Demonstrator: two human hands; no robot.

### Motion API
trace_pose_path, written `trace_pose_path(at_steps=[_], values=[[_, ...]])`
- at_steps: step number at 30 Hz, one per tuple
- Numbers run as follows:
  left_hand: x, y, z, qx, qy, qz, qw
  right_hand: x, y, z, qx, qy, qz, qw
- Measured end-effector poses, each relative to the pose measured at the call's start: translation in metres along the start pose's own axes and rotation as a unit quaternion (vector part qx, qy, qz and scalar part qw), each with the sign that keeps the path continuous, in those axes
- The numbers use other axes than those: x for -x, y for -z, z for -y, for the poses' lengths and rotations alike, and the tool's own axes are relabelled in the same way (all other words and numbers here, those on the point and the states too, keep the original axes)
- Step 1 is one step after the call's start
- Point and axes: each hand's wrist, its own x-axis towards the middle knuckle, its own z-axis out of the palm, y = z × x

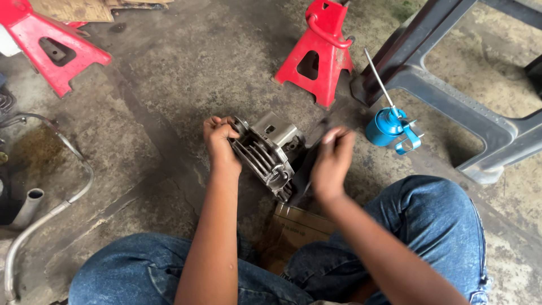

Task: The person sits on the floor and cleans a metal engine cylinder head. They use a blue oil can to spray liquid into the cylinder bore and then wipe the interior and exterior surfaces with a dark rag. The person rotates the cylinder head to access different areas and repeats the spraying and wiping process.

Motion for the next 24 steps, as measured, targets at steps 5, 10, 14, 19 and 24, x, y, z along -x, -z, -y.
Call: trace_pose_path(at_steps=[5, 10, 14, 19, 24], values=[[-0.004, -0.005, -0.003, -0.009, 0.013, 0.068, 0.998, -0.028, 0.025, -0.04, 0.044, -0.218, 0.084, 0.971], [-0.001, -0.002, 0.0, -0.095, -0.013, 0.124, 0.988, 0.005, 0.001, -0.052, -0.039, -0.346, 0.042, 0.936], [0.001, 0.004, 0.0, -0.149, -0.013, 0.203, 0.968, 0.008, -0.006, -0.019, -0.122, -0.477, 0.017, 0.87], [-0.009, 0.002, 0.002, -0.147, 0.03, 0.243, 0.958, 0.01, -0.004, -0.014, -0.154, -0.486, 0.087, 0.856], [0.015, -0.03, -0.008, -0.356, -0.077, 0.078, 0.928, -0.001, 0.0, -0.036, -0.153, -0.573, 0.118, 0.796]])
